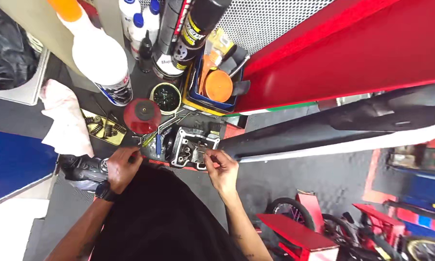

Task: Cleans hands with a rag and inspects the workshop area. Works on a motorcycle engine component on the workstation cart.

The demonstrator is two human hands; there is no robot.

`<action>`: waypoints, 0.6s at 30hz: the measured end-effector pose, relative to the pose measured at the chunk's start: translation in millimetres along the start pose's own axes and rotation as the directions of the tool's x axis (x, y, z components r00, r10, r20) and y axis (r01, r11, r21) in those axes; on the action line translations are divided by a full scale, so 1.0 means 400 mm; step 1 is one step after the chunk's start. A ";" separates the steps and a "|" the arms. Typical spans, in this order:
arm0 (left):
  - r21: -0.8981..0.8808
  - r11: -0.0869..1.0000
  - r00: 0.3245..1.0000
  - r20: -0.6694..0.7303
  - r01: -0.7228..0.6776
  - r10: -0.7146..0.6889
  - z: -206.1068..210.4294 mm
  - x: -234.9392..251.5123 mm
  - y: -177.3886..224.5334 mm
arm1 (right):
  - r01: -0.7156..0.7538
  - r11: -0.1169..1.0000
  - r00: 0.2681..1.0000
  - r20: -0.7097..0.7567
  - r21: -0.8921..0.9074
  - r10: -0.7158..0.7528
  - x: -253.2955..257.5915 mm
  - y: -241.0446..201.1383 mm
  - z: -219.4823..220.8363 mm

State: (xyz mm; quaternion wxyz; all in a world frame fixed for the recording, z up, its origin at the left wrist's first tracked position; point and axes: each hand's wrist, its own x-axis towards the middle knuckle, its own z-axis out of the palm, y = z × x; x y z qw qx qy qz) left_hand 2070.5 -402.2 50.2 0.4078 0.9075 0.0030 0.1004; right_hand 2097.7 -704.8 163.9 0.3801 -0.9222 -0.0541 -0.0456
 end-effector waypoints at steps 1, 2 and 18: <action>-0.018 1.000 1.000 0.012 -0.017 0.017 -0.003 0.000 0.007 | 0.013 0.999 1.000 -0.001 -0.046 -0.013 0.000 0.002 0.006; -0.031 0.999 0.999 0.030 -0.033 0.034 -0.006 0.001 0.013 | 0.029 0.994 1.000 0.000 -0.102 -0.029 0.002 0.004 0.010; -0.221 0.967 0.982 0.108 -0.125 0.152 0.018 0.050 0.096 | 0.149 0.935 0.985 0.131 -0.321 -0.112 0.022 -0.010 0.038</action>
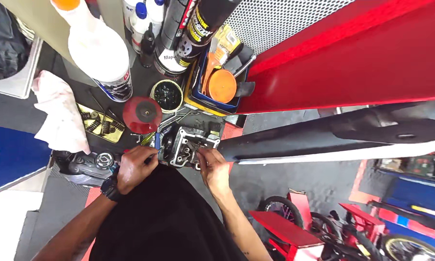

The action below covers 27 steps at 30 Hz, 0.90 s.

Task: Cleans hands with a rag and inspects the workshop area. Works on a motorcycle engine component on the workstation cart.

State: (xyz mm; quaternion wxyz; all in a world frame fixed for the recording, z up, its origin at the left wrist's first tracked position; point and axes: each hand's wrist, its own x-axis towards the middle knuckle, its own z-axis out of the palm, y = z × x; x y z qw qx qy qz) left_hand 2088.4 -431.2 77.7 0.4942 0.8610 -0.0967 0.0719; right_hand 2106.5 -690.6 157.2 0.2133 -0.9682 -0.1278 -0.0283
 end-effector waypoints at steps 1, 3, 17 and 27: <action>-0.006 1.000 1.000 0.004 0.000 0.000 0.002 0.001 0.001 | 0.000 1.000 1.000 -0.002 -0.011 0.000 -0.001 -0.003 0.001; -0.016 1.000 1.000 0.003 -0.003 0.003 0.004 0.006 0.004 | 0.005 0.998 1.000 -0.005 -0.055 -0.005 -0.001 -0.009 0.000; -0.066 0.998 0.999 0.037 -0.017 0.020 0.012 0.001 0.000 | -0.030 0.990 0.999 0.022 -0.134 0.033 -0.002 -0.028 -0.001; -0.074 0.997 0.999 0.048 -0.021 0.025 0.012 -0.005 0.000 | -0.032 0.988 0.999 0.005 -0.151 0.033 -0.003 -0.020 0.001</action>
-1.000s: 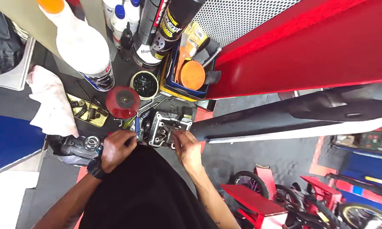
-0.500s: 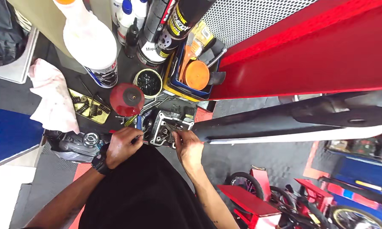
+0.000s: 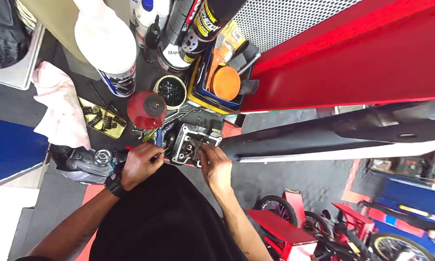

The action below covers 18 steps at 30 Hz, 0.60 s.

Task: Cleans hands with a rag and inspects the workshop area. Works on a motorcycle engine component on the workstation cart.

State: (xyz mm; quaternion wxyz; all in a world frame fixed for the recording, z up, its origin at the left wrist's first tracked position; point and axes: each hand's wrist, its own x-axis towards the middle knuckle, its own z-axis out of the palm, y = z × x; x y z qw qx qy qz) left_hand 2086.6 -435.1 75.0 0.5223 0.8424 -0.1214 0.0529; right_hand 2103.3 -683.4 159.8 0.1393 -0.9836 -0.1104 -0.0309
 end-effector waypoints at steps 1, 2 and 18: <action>-0.001 1.000 1.000 0.000 -0.002 0.002 0.001 -0.001 0.001 | 0.010 1.000 1.000 -0.009 0.000 -0.010 -0.002 0.001 0.003; -0.004 1.000 1.000 0.000 -0.004 0.004 0.002 -0.001 0.001 | 0.014 1.000 1.000 -0.017 -0.008 -0.014 0.000 0.001 0.005; -0.029 0.999 0.999 0.044 -0.029 0.030 0.004 -0.010 0.021 | 0.009 0.977 0.997 -0.075 -0.211 -0.026 0.022 -0.001 0.038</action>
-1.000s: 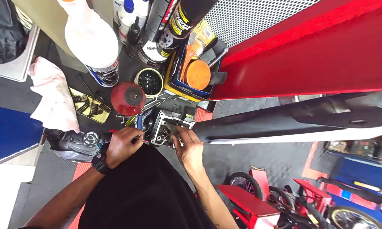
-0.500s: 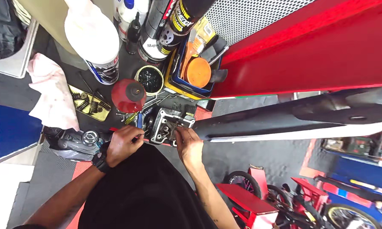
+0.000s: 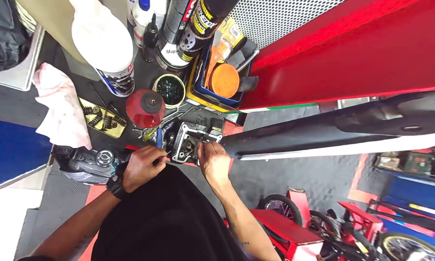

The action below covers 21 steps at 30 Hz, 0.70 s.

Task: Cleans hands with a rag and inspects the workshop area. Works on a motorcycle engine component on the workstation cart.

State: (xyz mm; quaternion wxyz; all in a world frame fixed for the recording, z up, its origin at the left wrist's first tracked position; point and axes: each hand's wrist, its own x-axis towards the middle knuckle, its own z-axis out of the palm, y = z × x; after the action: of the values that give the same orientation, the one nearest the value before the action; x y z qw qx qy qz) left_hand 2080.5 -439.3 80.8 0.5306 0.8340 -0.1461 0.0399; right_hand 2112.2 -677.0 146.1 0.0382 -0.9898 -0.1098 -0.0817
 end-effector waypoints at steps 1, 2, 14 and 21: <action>0.000 1.000 1.000 0.001 -0.005 0.005 0.001 0.000 0.003 | -0.009 1.000 1.000 -0.007 -0.018 0.008 0.002 0.000 0.007; 0.000 1.000 1.000 0.001 -0.012 0.012 0.002 0.001 0.006 | -0.022 0.999 1.000 -0.008 -0.032 0.022 0.005 0.000 0.013; -0.300 0.948 0.974 0.221 0.107 -0.040 0.009 0.055 0.173 | 0.220 0.870 0.958 0.069 0.442 -0.277 -0.120 -0.033 -0.141; -0.250 0.948 0.941 0.320 0.198 -0.112 0.053 0.065 0.172 | -0.052 0.835 0.996 0.091 0.549 0.002 -0.146 0.053 -0.120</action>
State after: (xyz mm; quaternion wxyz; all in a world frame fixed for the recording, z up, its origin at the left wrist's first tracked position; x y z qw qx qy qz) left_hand 2083.6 -490.6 137.6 0.6155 0.7561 -0.1630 -0.1513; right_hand 2053.4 -714.6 182.0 0.3173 -0.9411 -0.1164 -0.0032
